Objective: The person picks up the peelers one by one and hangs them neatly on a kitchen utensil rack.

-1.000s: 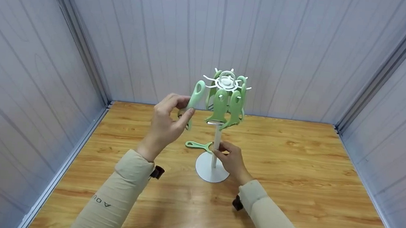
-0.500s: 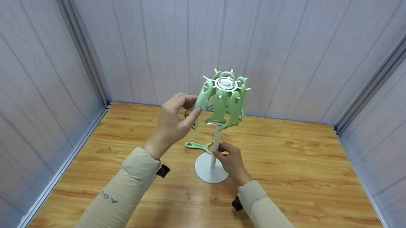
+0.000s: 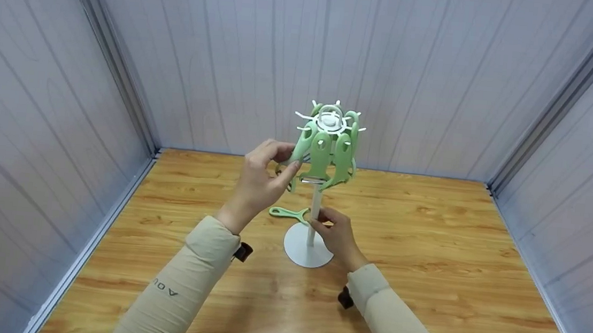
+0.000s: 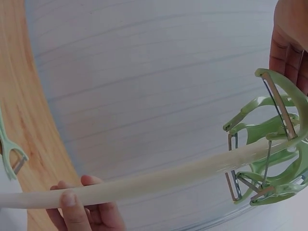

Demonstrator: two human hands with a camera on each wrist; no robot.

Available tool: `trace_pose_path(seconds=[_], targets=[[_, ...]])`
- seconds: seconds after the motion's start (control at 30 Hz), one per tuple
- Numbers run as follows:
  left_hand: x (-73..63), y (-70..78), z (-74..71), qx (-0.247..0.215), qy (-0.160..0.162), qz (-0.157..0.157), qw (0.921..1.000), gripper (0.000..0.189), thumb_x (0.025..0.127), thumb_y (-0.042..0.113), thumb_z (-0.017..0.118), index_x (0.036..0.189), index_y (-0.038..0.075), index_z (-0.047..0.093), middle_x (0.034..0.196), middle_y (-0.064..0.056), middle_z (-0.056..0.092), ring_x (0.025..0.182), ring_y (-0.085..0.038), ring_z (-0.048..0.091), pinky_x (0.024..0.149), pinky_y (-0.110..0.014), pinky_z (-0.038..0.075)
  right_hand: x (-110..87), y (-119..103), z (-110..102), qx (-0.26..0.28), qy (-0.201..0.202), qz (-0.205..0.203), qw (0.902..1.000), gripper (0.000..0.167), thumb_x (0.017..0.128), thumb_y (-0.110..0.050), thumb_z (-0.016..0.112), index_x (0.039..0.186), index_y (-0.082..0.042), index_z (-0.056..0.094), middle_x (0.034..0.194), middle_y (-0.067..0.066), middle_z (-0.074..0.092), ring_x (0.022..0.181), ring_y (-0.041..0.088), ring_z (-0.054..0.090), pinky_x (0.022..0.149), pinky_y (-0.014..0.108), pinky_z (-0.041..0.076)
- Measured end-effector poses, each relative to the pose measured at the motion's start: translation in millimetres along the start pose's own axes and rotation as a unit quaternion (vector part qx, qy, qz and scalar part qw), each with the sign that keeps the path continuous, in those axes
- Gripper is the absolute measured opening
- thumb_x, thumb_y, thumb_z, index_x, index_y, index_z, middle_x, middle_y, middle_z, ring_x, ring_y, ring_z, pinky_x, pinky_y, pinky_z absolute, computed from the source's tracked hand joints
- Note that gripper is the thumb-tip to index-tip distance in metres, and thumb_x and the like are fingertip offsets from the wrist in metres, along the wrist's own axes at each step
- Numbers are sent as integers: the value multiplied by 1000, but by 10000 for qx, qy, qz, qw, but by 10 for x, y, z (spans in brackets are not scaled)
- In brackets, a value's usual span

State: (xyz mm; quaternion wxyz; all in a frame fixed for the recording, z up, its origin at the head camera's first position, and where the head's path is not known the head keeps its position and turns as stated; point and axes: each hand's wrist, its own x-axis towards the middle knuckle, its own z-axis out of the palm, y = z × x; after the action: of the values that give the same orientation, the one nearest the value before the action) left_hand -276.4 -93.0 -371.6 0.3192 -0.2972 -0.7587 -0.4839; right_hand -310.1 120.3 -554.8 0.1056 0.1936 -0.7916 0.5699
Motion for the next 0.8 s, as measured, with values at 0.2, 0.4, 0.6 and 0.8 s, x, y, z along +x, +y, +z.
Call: trace_pose_path(seconds=[0.2,0.4,0.6,0.8], targets=[[-23,-14,-7,-11,-10,-32,10000,16,100,6,77,113,-3,76,99,-14,73,91,-26,69,83,-32,60,13,-4,-6,27,32,-83,10000,13,98,-1,77,111,-2,81,99,16,79,92,19,72,79,30,66],[-80,-82,-42,0,-49,2,10000,21,100,9,77,116,-4,75,102,-17,74,95,-30,71,87,-35,61,19,-29,-15,-13,-34,-62,10000,16,98,1,76,113,-3,81,101,15,79,94,21,73,81,31,66],[-188,-179,-69,34,-158,-102,9998,21,100,8,77,116,-5,74,106,-19,74,99,-35,70,88,-42,62,13,-16,1,121,31,-128,9998,14,97,2,77,110,-3,81,97,17,79,91,25,74,80,36,67],[-302,-303,-83,128,-87,-130,9998,18,99,7,78,113,-5,75,103,-17,75,95,-32,70,84,-42,62,-5,-16,6,-36,-7,-162,9999,11,99,-1,77,110,-1,80,97,16,79,89,15,73,81,37,68]])
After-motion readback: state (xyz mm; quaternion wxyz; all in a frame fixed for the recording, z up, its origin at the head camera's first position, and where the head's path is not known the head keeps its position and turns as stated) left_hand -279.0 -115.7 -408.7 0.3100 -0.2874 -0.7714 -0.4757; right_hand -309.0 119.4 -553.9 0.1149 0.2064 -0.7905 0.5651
